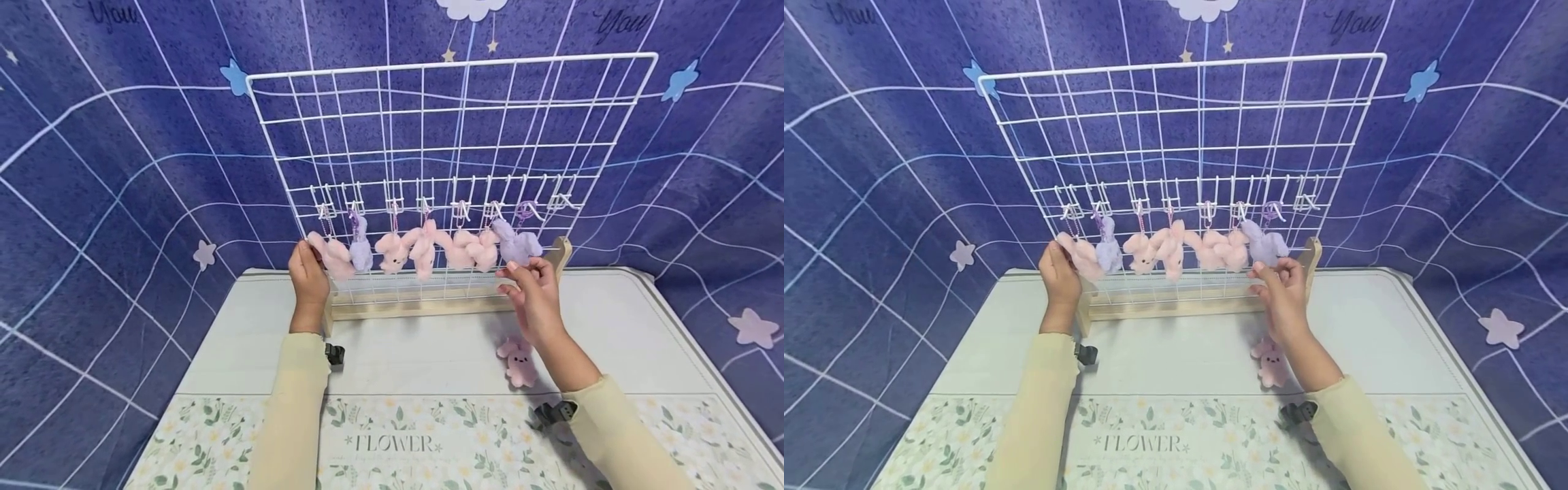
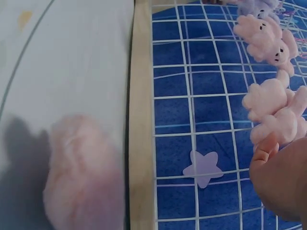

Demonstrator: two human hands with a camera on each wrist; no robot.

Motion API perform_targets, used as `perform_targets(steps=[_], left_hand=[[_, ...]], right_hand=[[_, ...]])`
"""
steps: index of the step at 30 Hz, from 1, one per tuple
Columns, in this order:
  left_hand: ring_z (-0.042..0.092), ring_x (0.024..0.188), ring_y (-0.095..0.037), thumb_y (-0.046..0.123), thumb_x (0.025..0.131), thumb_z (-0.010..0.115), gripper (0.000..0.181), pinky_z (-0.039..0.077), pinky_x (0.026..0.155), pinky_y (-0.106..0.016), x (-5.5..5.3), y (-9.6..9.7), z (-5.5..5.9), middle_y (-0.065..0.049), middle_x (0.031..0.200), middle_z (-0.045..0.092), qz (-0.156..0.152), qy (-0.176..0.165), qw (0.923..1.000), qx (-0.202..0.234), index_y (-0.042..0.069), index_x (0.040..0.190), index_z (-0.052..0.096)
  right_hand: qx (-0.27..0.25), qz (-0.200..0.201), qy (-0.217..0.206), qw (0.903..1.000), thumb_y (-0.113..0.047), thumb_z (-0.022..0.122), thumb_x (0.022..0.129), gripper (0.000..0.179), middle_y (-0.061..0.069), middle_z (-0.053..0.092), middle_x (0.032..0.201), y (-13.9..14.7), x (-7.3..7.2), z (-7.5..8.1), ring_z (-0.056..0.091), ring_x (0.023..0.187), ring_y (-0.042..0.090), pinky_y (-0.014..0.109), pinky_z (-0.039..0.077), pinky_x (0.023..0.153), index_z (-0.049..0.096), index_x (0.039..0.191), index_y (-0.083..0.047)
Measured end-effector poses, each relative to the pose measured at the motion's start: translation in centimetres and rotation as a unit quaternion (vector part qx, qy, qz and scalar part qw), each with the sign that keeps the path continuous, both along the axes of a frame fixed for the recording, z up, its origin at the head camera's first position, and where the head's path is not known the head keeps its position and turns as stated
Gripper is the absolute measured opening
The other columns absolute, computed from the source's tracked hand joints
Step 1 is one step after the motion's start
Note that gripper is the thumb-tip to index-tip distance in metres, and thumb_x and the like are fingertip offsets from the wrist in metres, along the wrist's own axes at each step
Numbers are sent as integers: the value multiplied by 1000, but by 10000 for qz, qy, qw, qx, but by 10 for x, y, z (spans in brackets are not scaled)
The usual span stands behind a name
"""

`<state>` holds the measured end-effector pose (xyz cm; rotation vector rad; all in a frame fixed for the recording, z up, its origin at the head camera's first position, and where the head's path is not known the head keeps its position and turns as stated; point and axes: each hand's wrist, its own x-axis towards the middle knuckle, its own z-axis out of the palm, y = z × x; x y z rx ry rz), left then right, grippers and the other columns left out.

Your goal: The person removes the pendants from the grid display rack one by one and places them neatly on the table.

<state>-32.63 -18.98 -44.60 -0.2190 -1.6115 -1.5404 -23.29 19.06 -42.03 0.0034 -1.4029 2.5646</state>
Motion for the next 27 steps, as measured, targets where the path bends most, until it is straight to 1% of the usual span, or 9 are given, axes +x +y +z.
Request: perform_targets(steps=[3, 6, 7, 10, 14, 15, 17, 21, 27], left_hand=[[44, 61, 2, 4, 112, 34, 41, 38, 57, -12, -1, 2, 0, 14, 70, 46, 19, 8, 10000, 32, 18, 77, 49], [43, 61, 4, 2, 112, 32, 43, 37, 57, -10, -1, 3, 0, 15, 70, 45, 3, -4, 10000, 69, 21, 78, 48], [43, 61, 5, 1, 112, 31, 43, 37, 58, -10, -1, 4, 1, 16, 70, 45, 0, -8, 10000, 84, 23, 78, 48], [48, 63, 7, 0, 112, 30, 45, 42, 59, -8, 5, 7, 6, 17, 71, 50, -156, 61, 9997, 167, 25, 81, 52], [53, 65, 8, 0, 112, 31, 45, 46, 61, -7, 15, 11, 14, 19, 73, 54, -307, 147, 9992, 205, 25, 86, 58], [53, 65, 9, 0, 112, 30, 45, 46, 61, -7, 15, 11, 14, 20, 73, 54, -293, 147, 9993, 191, 24, 86, 58], [53, 65, 9, 0, 112, 31, 44, 46, 61, -7, 12, 9, 10, 20, 73, 54, -253, 139, 9994, 170, 23, 86, 58], [51, 64, 7, 0, 112, 31, 43, 44, 60, -8, 3, 4, 2, 18, 72, 52, -145, 108, 9998, 118, 21, 85, 57], [44, 61, 5, 2, 112, 32, 42, 38, 58, -10, -1, 3, -1, 16, 70, 46, 54, -11, 9999, 94, 19, 77, 49]], right_hand=[[-37, 11, 169, 9998, -6, 60, 105, 25, -4, 63, 99, 0, -1, 2, 74, 84, 14, 24, 56, 69, 46, 119, -20], [-6, 79, 277, 9996, -6, 59, 106, 26, -4, 66, 95, 0, -1, 6, 70, 78, 14, 23, 55, 65, 48, 124, -21], [5, 91, 304, 9995, -6, 59, 106, 26, -4, 66, 95, -1, -1, 7, 69, 77, 14, 23, 54, 65, 48, 124, -21], [29, 78, 376, 9993, -7, 60, 105, 23, -2, 63, 96, -1, 1, 13, 65, 74, 13, 22, 54, 64, 48, 122, -17], [67, 96, 585, 9982, -7, 58, 106, 25, 3, 66, 110, 0, 5, 22, 67, 74, 14, 21, 57, 65, 50, 129, -13], [58, 126, 648, 9978, -7, 57, 107, 26, 4, 66, 115, 1, 6, 24, 68, 74, 14, 22, 58, 66, 50, 131, -12], [42, 234, 787, 9966, -7, 56, 107, 28, 5, 67, 124, 2, 8, 29, 71, 74, 15, 23, 60, 66, 49, 135, -11], [11, 392, 1055, 9936, -6, 55, 108, 29, 3, 71, 128, 4, 13, 38, 73, 71, 17, 25, 62, 66, 48, 136, -8], [-36, 574, 1519, 9867, -1, 53, 108, 39, 8, 72, 132, 2, 23, 50, 71, 65, 17, 26, 62, 62, 44, 145, -5]])
